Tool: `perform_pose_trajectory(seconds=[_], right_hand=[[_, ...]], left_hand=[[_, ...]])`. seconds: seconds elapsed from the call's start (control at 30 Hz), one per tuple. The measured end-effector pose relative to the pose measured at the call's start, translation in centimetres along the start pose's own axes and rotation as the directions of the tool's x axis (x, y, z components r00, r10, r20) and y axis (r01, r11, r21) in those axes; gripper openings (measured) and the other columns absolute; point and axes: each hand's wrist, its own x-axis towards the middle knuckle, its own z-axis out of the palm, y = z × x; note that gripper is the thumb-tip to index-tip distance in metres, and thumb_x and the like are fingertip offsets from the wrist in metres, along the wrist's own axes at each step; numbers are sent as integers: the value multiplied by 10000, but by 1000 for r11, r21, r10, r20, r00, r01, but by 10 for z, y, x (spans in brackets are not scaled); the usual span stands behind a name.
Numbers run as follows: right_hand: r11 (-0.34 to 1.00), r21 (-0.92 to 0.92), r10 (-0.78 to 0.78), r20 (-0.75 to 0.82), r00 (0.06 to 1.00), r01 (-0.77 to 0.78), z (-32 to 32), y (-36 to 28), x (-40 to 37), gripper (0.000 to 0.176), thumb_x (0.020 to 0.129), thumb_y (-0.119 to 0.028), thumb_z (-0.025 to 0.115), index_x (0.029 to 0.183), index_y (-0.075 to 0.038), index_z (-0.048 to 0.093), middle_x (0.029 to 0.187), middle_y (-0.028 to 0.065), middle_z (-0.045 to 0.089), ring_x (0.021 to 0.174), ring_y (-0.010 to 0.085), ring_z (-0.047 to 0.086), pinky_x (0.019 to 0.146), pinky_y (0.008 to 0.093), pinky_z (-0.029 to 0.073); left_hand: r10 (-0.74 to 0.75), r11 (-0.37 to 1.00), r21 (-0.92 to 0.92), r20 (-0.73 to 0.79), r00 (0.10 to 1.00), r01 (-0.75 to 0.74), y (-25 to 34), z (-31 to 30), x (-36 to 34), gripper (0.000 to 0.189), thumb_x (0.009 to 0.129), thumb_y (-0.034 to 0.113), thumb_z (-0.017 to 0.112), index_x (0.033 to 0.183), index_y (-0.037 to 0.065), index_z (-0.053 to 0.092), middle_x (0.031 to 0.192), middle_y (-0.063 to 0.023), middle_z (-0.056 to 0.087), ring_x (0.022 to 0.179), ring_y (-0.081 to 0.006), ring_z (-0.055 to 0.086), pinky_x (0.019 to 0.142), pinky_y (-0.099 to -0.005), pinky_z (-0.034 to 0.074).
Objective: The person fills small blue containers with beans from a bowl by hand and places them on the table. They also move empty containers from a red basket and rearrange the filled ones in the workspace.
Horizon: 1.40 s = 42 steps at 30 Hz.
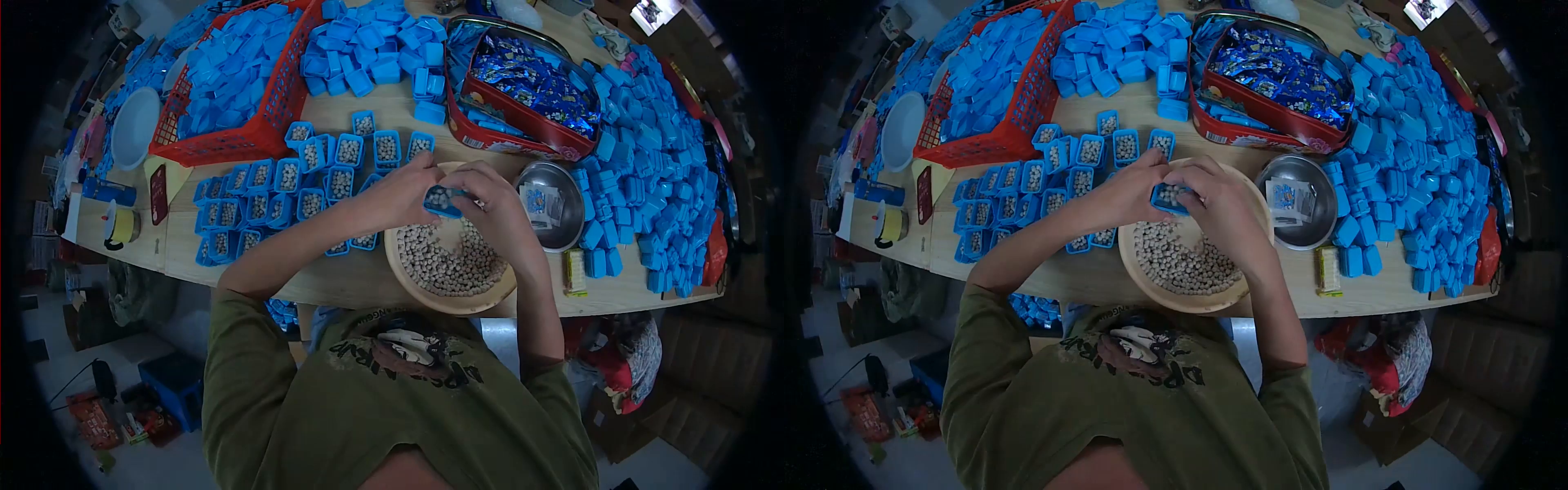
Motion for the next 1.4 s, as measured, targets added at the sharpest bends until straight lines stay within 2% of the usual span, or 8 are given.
perform_pose_trajectory(seconds=[0.53,0.6,0.7,0.77,0.87,1.07,1.17,1.4], right_hand=[[1000,-25,18,-44,999,-19,-6,7,-17,178,818,62,604,984,-2,607,961,82,595,877,215,603,738,292,482],[1000,-16,16,-50,999,-17,-7,10,-22,184,815,69,603,985,-2,601,962,85,591,875,212,599,733,283,478],[994,-5,112,-14,994,-112,-9,15,-31,186,802,41,600,981,-8,601,939,140,605,938,315,600,789,393,475],[911,-412,54,68,996,-21,-4,28,-43,293,769,-42,670,1047,-33,576,971,131,584,888,323,601,780,404,483],[833,-539,283,223,933,-124,16,51,-63,315,749,-107,689,1035,-44,572,991,149,580,898,371,589,800,459,466],[904,-363,393,501,771,-226,24,44,-51,203,810,-90,595,1005,-33,603,936,218,589,918,384,597,833,430,473],[971,-201,193,361,912,-126,11,40,-53,170,815,-57,586,983,-33,603,927,190,595,886,372,601,798,431,472],[992,-106,72,74,995,-64,1,-9,-19,188,812,-10,614,997,-25,581,934,153,572,870,358,592,744,418,469]], left_hand=[[-14,973,230,-44,999,23,12,-10,-7,476,648,118,822,1034,-8,572,1043,-155,434,991,-345,533,803,-416,480],[-64,997,43,-81,995,67,5,-10,-5,500,649,128,824,1068,10,578,1066,-154,443,1009,-337,533,826,-408,477],[-53,998,22,-76,996,55,-8,-11,-6,526,646,98,837,1104,23,590,1076,-129,452,1024,-314,506,825,-389,466],[-69,997,31,-78,995,71,-10,-14,-8,518,646,97,837,1098,22,593,1076,-130,454,1035,-310,498,834,-386,463],[-90,995,38,-79,993,94,-9,-15,-9,513,648,96,836,1094,22,594,1074,-133,456,1039,-310,494,844,-385,458],[-63,996,55,-52,997,66,-9,-15,-10,505,661,86,817,1102,22,579,1086,-134,453,1013,-320,524,836,-391,472],[-77,996,34,10,997,76,-6,-14,-10,510,658,97,830,1093,19,576,1076,-138,455,1015,-325,513,835,-390,463],[-2,1000,15,51,999,1,-2,-2,-9,522,662,115,828,1100,21,560,1066,-129,464,996,-330,518,837,-388,456]])
